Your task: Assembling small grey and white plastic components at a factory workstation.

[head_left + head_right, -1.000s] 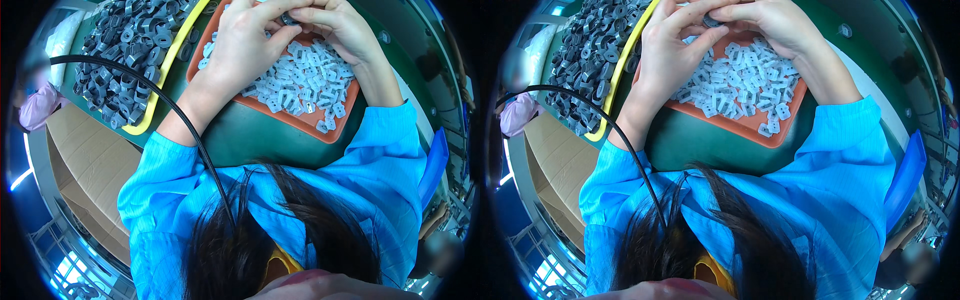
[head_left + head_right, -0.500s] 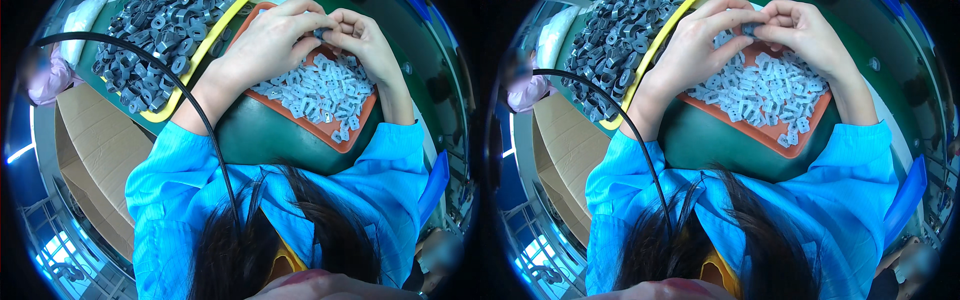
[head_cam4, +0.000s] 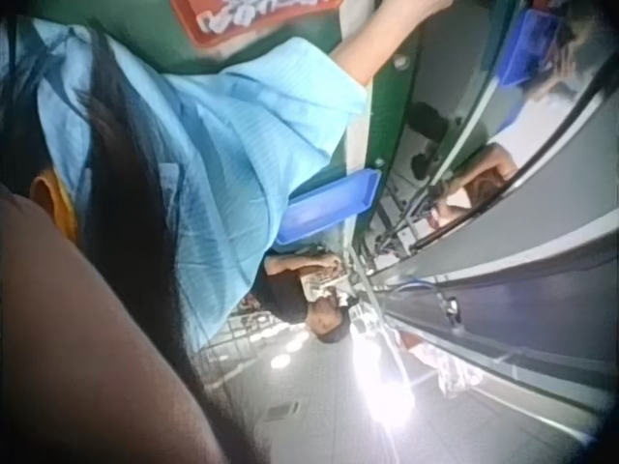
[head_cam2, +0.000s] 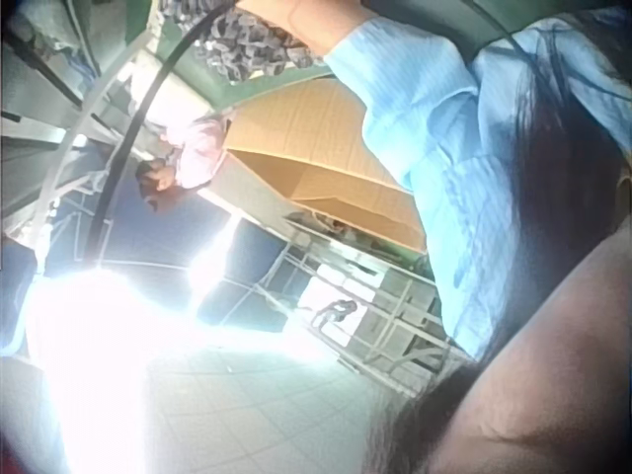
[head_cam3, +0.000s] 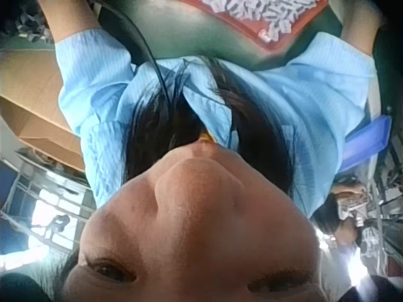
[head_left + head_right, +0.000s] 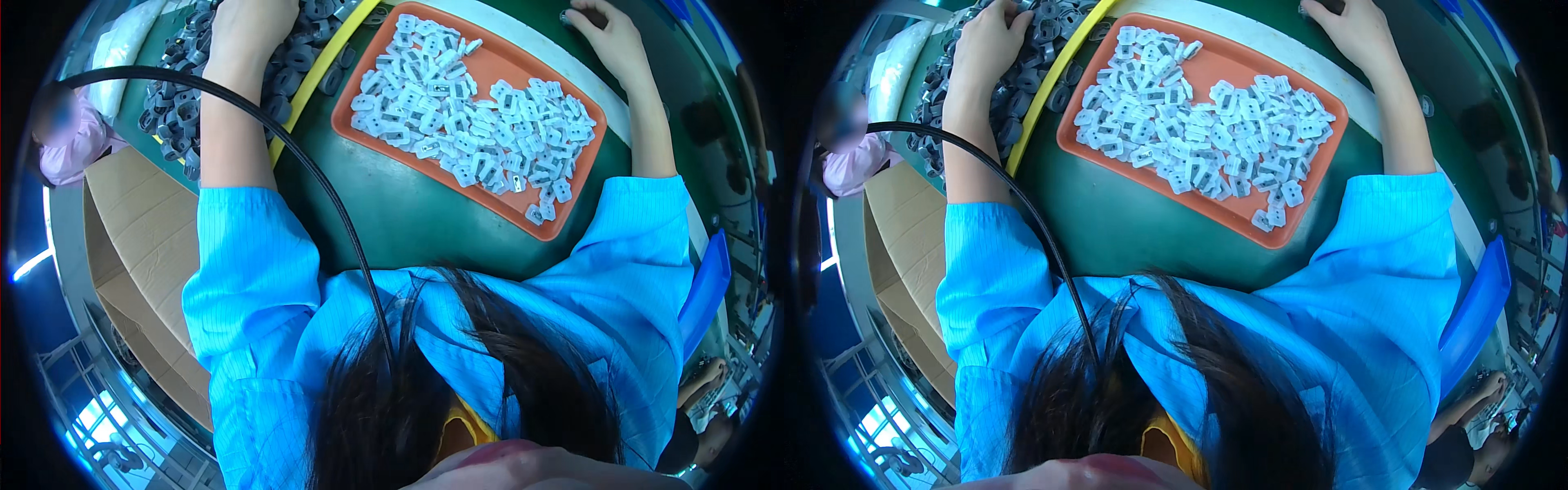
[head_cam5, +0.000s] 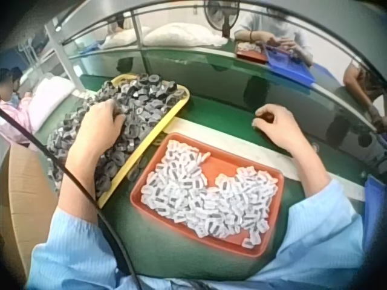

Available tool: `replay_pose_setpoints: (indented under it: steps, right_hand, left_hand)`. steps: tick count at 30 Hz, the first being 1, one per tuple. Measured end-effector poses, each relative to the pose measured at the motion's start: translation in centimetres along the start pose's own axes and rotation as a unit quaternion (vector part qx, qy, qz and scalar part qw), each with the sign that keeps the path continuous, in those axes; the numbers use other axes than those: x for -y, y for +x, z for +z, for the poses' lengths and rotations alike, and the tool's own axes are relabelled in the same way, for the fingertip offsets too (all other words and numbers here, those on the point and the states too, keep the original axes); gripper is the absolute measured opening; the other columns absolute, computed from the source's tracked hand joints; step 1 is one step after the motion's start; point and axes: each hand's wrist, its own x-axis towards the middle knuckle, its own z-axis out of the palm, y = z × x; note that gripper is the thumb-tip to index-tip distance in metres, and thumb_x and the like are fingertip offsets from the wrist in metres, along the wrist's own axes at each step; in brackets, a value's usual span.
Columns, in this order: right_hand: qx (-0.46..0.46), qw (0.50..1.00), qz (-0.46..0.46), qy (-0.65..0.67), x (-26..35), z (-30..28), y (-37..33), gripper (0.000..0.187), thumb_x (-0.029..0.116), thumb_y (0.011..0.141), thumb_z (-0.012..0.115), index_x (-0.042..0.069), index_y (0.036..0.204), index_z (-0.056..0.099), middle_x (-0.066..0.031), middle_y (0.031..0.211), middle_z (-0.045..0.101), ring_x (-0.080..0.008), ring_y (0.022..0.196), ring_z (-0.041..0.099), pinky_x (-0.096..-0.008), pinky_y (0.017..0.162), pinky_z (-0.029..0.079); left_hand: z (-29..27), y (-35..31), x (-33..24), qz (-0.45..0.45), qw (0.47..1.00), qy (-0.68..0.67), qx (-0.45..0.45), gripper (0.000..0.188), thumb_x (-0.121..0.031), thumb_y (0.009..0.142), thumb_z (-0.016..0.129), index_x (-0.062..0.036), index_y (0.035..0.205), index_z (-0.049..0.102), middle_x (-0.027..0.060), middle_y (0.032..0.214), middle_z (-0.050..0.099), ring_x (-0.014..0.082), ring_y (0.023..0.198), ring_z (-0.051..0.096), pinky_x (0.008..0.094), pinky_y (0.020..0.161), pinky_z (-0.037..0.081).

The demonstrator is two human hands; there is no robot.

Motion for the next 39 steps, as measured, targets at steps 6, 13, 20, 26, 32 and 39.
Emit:
replay_pose_setpoints:
  steps: [6, 13, 20, 26, 32, 39]
  right_hand:
    - [-0.004, 0.991, -0.110, 0.078, 10.0, 0.5, -3.5, 0.015, 0.009, 0.087, 0.073, -0.001, 0.097, 0.073, -0.0110, 0.089, 0.072, -0.0177, 0.077, 0.069, -0.0306, 0.069, 0.054]
    - [0.038, 0.919, -0.385, -0.071, 11.9, 3.4, -5.1, 0.011, 0.008, 0.088, 0.068, 0.002, 0.096, 0.073, -0.0160, 0.091, 0.071, -0.0312, 0.085, 0.069, -0.0394, 0.074, 0.055]
    - [0.145, 0.970, -0.172, 0.090, 10.4, 2.1, -5.6, 0.023, 0.008, 0.093, 0.070, 0.005, 0.116, 0.073, -0.0067, 0.097, 0.075, -0.0133, 0.082, 0.069, -0.0297, 0.078, 0.057]
    - [0.220, 0.962, -0.113, 0.119, 9.3, 1.8, -5.2, 0.017, 0.006, 0.094, 0.067, 0.002, 0.109, 0.071, -0.0035, 0.093, 0.072, -0.0103, 0.081, 0.068, -0.0273, 0.077, 0.056]
    - [0.132, 0.968, -0.180, 0.114, 12.0, 0.0, -5.3, 0.012, 0.008, 0.088, 0.069, 0.000, 0.095, 0.076, -0.0152, 0.084, 0.074, -0.0239, 0.074, 0.070, -0.0333, 0.070, 0.054]
    - [0.214, 0.960, -0.033, 0.175, 11.6, -0.3, -4.7, 0.017, 0.012, 0.090, 0.071, -0.002, 0.099, 0.075, -0.0147, 0.083, 0.075, -0.0174, 0.073, 0.069, -0.0307, 0.068, 0.053]
  left_hand:
    - [0.1, -0.2, -2.7, 0.051, 0.991, -0.124, -0.011, 0.015, -0.011, 0.086, 0.069, 0.0018, 0.083, 0.063, 0.0207, 0.089, 0.065, 0.0402, 0.088, 0.065, 0.0455, 0.078, 0.053]
    - [-0.1, -0.8, -5.4, 0.070, 0.975, -0.205, 0.054, 0.011, -0.009, 0.088, 0.067, 0.0019, 0.091, 0.067, 0.0219, 0.093, 0.066, 0.0414, 0.093, 0.064, 0.0464, 0.083, 0.052]
    - [-3.4, -0.9, -5.1, 0.105, 0.972, -0.168, 0.124, 0.030, -0.006, 0.082, 0.073, 0.0018, 0.111, 0.068, 0.0211, 0.100, 0.068, 0.0385, 0.101, 0.067, 0.0433, 0.089, 0.054]
    - [-4.0, -0.6, -5.9, -0.040, 0.957, -0.211, 0.194, 0.042, -0.006, 0.079, 0.075, 0.0029, 0.119, 0.068, 0.0209, 0.104, 0.072, 0.0301, 0.093, 0.071, 0.0361, 0.083, 0.057]
    - [-2.4, -2.6, -7.6, -0.058, 0.938, -0.334, 0.077, 0.043, 0.001, 0.081, 0.070, 0.0037, 0.123, 0.065, 0.0144, 0.111, 0.071, 0.0201, 0.093, 0.070, 0.0294, 0.080, 0.056]
    - [2.5, -1.6, -9.2, -0.165, 0.453, -0.837, 0.259, 0.033, 0.001, 0.093, 0.062, 0.0009, 0.126, 0.060, 0.0100, 0.114, 0.067, 0.0190, 0.100, 0.069, 0.0314, 0.089, 0.058]
